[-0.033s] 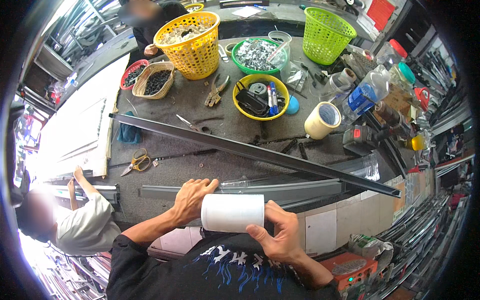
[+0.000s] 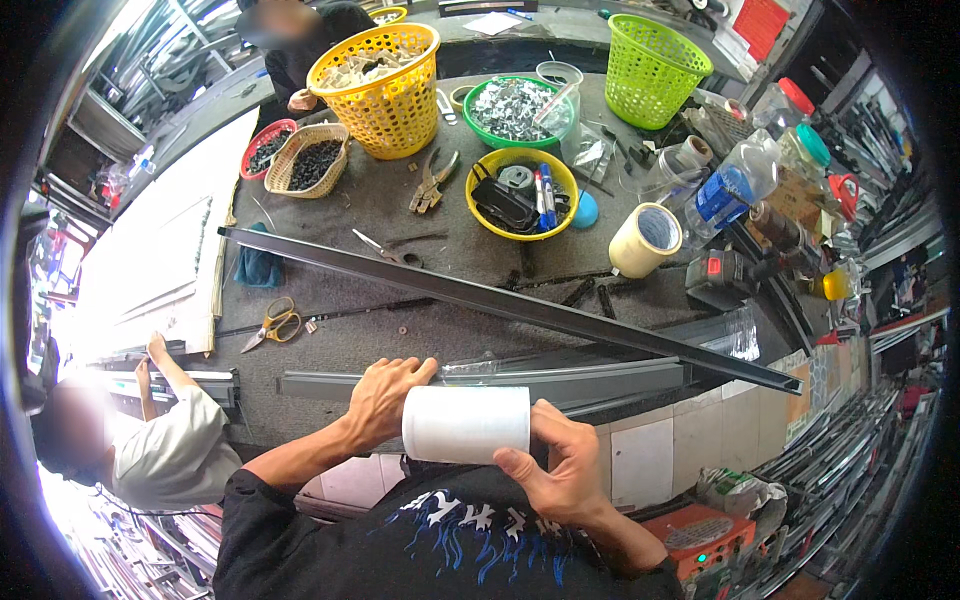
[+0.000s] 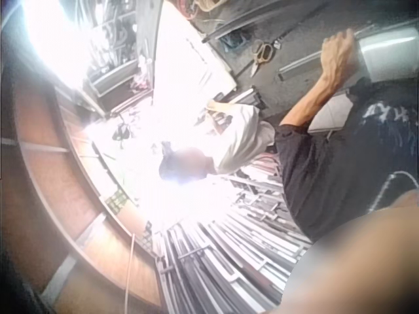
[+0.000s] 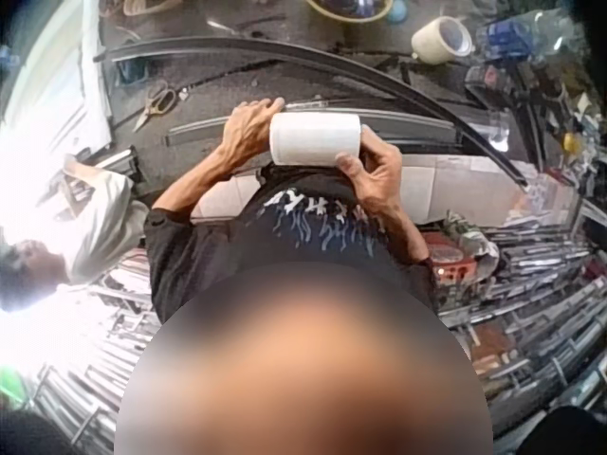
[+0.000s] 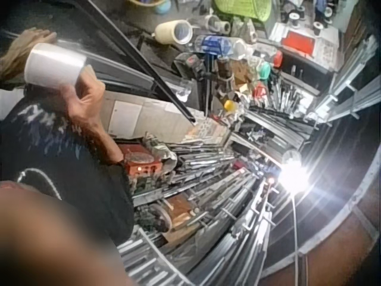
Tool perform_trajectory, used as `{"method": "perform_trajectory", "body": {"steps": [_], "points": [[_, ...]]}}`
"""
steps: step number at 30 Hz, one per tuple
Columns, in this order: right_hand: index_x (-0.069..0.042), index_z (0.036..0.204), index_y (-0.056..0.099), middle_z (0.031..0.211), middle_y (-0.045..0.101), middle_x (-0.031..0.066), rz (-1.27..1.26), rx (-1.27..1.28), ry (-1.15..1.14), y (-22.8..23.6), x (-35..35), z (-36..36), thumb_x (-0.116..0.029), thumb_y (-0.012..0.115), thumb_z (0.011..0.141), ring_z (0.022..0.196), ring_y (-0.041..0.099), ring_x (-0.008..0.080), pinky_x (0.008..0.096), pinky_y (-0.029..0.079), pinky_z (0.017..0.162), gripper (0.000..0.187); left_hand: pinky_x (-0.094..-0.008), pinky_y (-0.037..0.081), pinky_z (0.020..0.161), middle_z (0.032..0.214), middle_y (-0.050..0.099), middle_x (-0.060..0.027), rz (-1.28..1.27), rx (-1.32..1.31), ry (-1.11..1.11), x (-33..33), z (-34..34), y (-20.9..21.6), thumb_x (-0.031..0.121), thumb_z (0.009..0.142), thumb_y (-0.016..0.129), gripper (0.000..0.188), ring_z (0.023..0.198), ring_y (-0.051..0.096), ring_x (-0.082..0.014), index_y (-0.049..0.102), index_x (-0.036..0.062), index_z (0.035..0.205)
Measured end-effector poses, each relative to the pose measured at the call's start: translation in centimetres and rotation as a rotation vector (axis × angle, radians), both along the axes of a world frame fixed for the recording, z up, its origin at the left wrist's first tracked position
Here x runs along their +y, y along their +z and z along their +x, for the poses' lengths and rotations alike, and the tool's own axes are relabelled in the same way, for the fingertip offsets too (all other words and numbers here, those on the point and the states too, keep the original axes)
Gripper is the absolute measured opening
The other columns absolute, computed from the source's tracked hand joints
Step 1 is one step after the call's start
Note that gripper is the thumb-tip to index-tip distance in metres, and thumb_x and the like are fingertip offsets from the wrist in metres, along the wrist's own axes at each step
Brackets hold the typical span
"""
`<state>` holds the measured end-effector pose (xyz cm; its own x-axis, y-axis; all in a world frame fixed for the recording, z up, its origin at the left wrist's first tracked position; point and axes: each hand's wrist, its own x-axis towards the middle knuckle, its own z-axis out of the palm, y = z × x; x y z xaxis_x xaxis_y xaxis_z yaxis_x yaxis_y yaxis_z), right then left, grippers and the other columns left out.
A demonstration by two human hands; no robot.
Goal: The person picks up long metal profiles and wraps them with clear plastic film. They rotate the profiles, pull and smooth the film, and place the wrapped pieces on the workbench. A coworker is visible across the table handling similar items.
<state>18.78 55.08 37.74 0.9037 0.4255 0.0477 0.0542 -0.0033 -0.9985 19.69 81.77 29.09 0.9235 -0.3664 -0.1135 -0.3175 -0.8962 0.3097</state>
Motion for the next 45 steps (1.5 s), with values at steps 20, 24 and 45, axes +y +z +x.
{"method": "perform_trajectory", "body": {"steps": [20, 24, 45], "points": [[0.007, 0.104, 0.074, 0.088, 0.069, 0.0039, -0.051, 0.507, -0.164, -4.8, 2.0, 9.7, -0.037, 0.066, 0.102, 0.08, 0.054, 0.009, 0.0278, 0.044, 0.074, 0.045, -0.0398, 0.046, 0.075, 0.089, 0.063, -0.0125, 0.084, -0.276, -0.169, -1.1, -1.5, 4.0, 0.05, 0.063, 0.09, 0.075, 0.082, 0.062, -0.0275, 0.06, -0.0025, 0.109], [0.01, 0.102, 0.072, 0.09, 0.07, 0.0113, -0.074, 0.581, -0.112, -6.1, 1.5, 9.5, -0.04, 0.065, 0.102, 0.084, 0.058, 0.0138, 0.031, 0.047, 0.078, 0.051, -0.0394, 0.045, 0.074, 0.09, 0.059, -0.0093, -0.036, -0.386, -0.171, -1.3, -2.6, 4.2, 0.045, 0.058, 0.095, 0.09, 0.08, 0.059, -0.0253, 0.05, -0.0017, 0.121], [0.011, 0.1, 0.073, 0.104, 0.071, 0.032, -0.872, 0.202, 0.068, -10.4, 11.3, 14.7, -0.042, 0.072, 0.091, 0.103, 0.071, 0.0418, 0.0452, 0.054, 0.091, 0.054, -0.039, 0.055, 0.078, 0.131, 0.06, -0.0142, 0.001, -0.341, 0.107, 2.7, -1.8, -1.4, 0.04, 0.06, 0.093, 0.103, 0.087, 0.067, -0.0274, 0.05, 0.0185, 0.151]]}}
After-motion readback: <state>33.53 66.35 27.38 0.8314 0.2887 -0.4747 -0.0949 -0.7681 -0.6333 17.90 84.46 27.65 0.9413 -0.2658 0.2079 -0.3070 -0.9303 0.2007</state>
